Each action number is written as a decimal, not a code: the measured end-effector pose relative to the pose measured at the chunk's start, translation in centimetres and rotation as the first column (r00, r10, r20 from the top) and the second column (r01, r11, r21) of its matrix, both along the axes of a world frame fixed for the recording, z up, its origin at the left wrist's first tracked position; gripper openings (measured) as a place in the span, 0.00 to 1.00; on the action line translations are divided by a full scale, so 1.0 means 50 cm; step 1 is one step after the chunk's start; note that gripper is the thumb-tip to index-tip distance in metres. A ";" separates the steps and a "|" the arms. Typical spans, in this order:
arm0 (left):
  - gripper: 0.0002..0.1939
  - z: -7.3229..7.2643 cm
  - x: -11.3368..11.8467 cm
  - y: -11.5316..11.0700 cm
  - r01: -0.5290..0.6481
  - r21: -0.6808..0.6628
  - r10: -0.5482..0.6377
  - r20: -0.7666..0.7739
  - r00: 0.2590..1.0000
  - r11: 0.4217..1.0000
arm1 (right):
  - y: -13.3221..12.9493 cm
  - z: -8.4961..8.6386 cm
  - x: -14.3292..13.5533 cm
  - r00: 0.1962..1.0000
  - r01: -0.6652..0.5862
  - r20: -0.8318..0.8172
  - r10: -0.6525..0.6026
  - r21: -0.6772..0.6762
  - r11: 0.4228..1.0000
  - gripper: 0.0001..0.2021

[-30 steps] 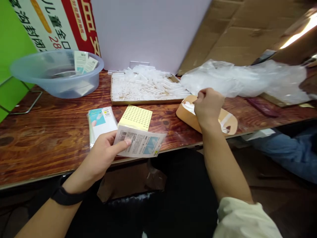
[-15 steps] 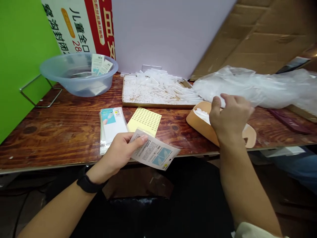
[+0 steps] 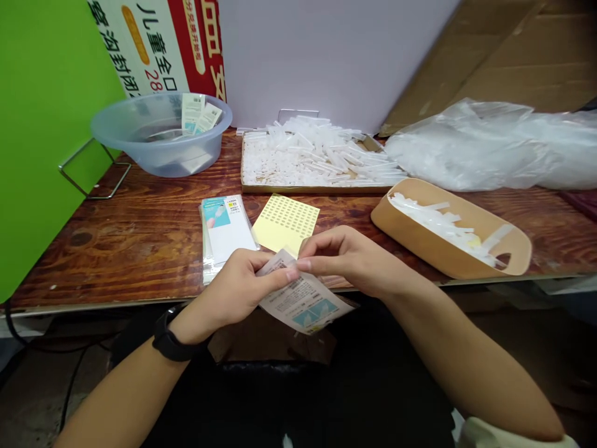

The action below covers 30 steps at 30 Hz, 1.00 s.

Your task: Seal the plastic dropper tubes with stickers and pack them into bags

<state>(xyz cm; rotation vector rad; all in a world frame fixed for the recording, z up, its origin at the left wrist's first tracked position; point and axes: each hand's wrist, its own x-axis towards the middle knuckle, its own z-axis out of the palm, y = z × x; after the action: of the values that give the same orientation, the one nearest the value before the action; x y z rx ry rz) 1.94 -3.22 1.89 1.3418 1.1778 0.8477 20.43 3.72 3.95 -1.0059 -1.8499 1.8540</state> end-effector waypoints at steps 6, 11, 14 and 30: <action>0.15 0.004 -0.010 0.000 0.085 -0.063 -0.079 0.094 0.992 0.994 | -0.008 -0.008 -0.010 0.988 0.050 -0.132 -0.077 -0.192 0.980 0.16; 0.15 0.008 -0.019 -0.004 0.120 -0.117 -0.107 0.116 0.987 0.986 | 0.005 -0.007 0.002 0.966 0.107 -0.222 -0.132 -0.123 0.987 0.17; 0.14 0.008 -0.025 -0.004 0.073 -0.116 -0.060 0.108 0.992 0.991 | 0.020 -0.007 0.020 0.945 0.235 -0.251 -0.211 0.070 0.969 0.15; 0.24 0.069 -0.111 0.026 -0.606 0.043 0.555 0.356 0.752 0.794 | 0.054 -0.017 0.046 0.977 0.183 0.038 -0.209 0.354 0.917 0.23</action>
<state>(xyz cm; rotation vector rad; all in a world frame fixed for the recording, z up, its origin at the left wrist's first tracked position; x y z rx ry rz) -3.62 -1.90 5.34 0.8888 1.2969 1.5837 22.76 6.43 3.08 -1.0956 -1.9495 1.3283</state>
